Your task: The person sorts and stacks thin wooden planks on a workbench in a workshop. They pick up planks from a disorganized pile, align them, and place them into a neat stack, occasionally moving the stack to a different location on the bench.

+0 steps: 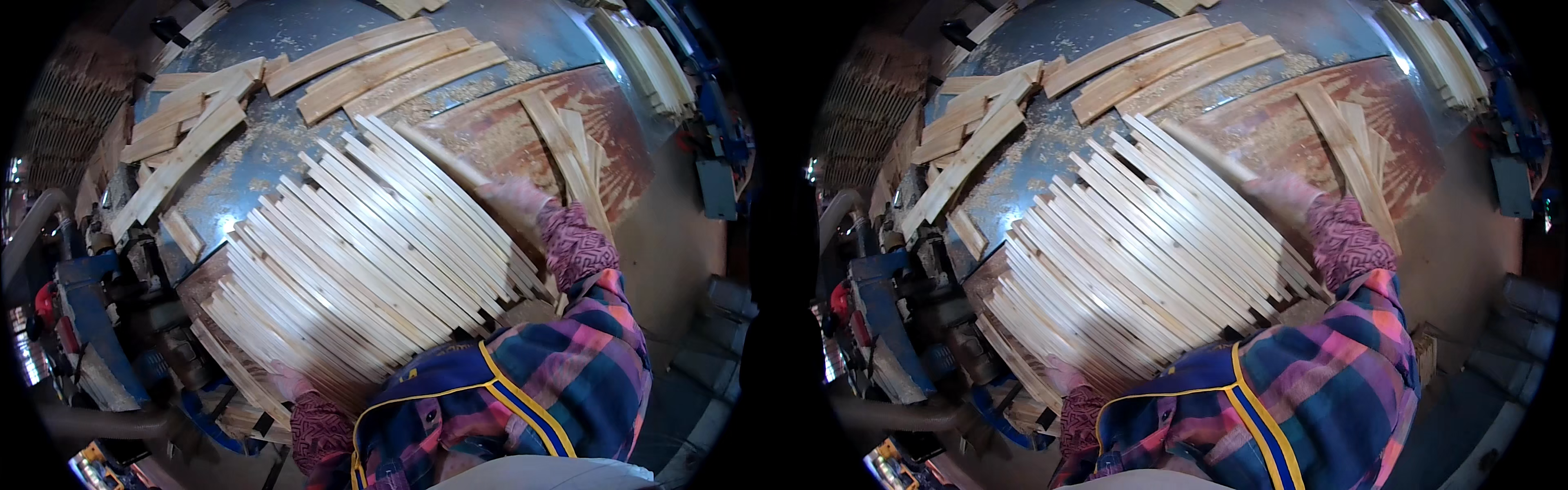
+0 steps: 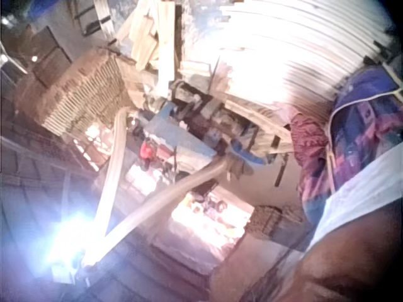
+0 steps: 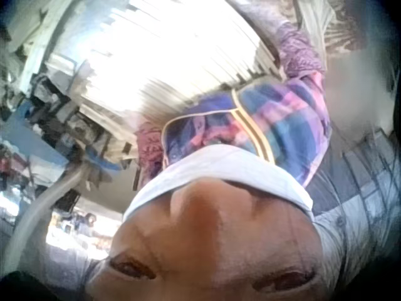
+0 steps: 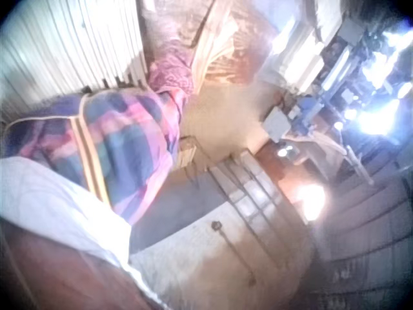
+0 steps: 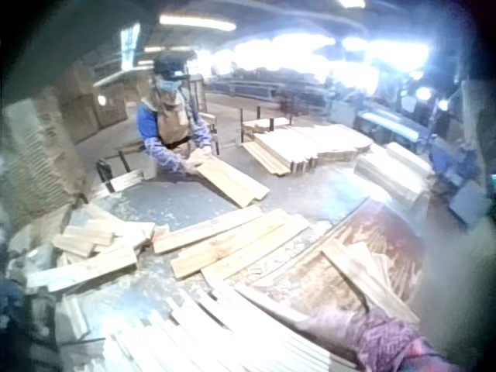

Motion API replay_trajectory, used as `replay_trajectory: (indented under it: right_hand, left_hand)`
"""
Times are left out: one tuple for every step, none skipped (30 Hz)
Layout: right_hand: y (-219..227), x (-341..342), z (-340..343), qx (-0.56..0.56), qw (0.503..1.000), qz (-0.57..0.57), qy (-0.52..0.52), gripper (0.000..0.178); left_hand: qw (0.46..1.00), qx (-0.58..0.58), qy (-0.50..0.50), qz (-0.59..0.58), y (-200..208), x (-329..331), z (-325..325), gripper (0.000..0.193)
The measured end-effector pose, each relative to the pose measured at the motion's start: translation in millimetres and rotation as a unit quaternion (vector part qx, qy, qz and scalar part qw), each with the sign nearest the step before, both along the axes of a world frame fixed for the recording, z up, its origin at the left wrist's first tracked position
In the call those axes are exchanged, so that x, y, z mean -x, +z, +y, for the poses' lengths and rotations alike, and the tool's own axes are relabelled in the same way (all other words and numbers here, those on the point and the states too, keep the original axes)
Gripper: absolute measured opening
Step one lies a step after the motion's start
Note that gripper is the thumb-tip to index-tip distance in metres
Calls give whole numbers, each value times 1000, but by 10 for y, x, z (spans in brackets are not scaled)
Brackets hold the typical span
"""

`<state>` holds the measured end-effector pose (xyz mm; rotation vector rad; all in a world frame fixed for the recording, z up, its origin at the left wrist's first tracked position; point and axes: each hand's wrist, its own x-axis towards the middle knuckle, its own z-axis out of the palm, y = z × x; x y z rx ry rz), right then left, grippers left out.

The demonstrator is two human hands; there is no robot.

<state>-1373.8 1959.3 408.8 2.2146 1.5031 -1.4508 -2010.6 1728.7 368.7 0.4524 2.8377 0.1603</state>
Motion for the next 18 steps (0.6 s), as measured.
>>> replay_trajectory:
  right_hand:
    - [23,331,146,14,989,-60,135,62]
    - [-89,426,313,72,993,-46,76,68]
    - [-177,438,500,38,997,47,52,69]
    - [-293,425,744,4,990,141,31,70]
    - [-665,242,994,-175,962,7,211,71]
    - [-788,226,1328,-249,937,-53,239,69]
    - [-896,207,1653,-318,905,-121,257,68]
    - [-617,457,2077,-290,940,-114,140,65]
    - [-406,643,2453,-285,928,-171,168,66]
    - [-380,770,2809,-281,913,-223,195,68]
    - [-570,722,3117,-324,878,-277,218,66]
    - [-784,666,3411,-367,838,-327,238,64]
    - [-965,671,3657,-395,809,-342,271,65]
    - [-1120,655,3863,-421,779,-355,299,66]
    - [-1266,677,3977,-446,747,-369,328,67]
    - [-1204,815,4055,-386,788,-345,335,65]
    - [-928,1035,4155,-324,823,-317,342,63]
    - [-787,1107,4185,-256,854,-295,342,61]
  left_hand:
    - [1000,-11,-6,5,9,-52,6,85]
    - [1000,-22,-10,8,62,-150,87,81]
    - [999,-33,-14,10,157,-258,169,77]
    - [999,-44,-16,13,200,-283,275,73]
    - [999,-27,-45,-12,145,-225,287,74]
    - [998,-20,-56,-17,65,-155,205,72]
    - [997,-24,-72,-25,-57,-31,88,70]
    - [996,-27,-80,-33,-173,64,-34,68]
    - [991,-62,-111,-47,-358,226,-180,67]
    - [975,-129,-164,-75,-590,441,-419,65]
    - [936,-214,-239,-143,-823,689,-595,64]
    - [883,-281,-301,-225,-1002,906,-670,63]
    - [908,-264,-250,-206,-970,818,-597,61]
    - [929,-246,-201,-189,-903,766,-514,60]
    - [972,-149,-148,-108,-707,527,-234,59]
    - [995,-41,-84,-23,-474,259,-11,58]
    - [965,176,-193,31,-334,99,127,59]
    - [872,378,-302,77,-244,-2,286,59]
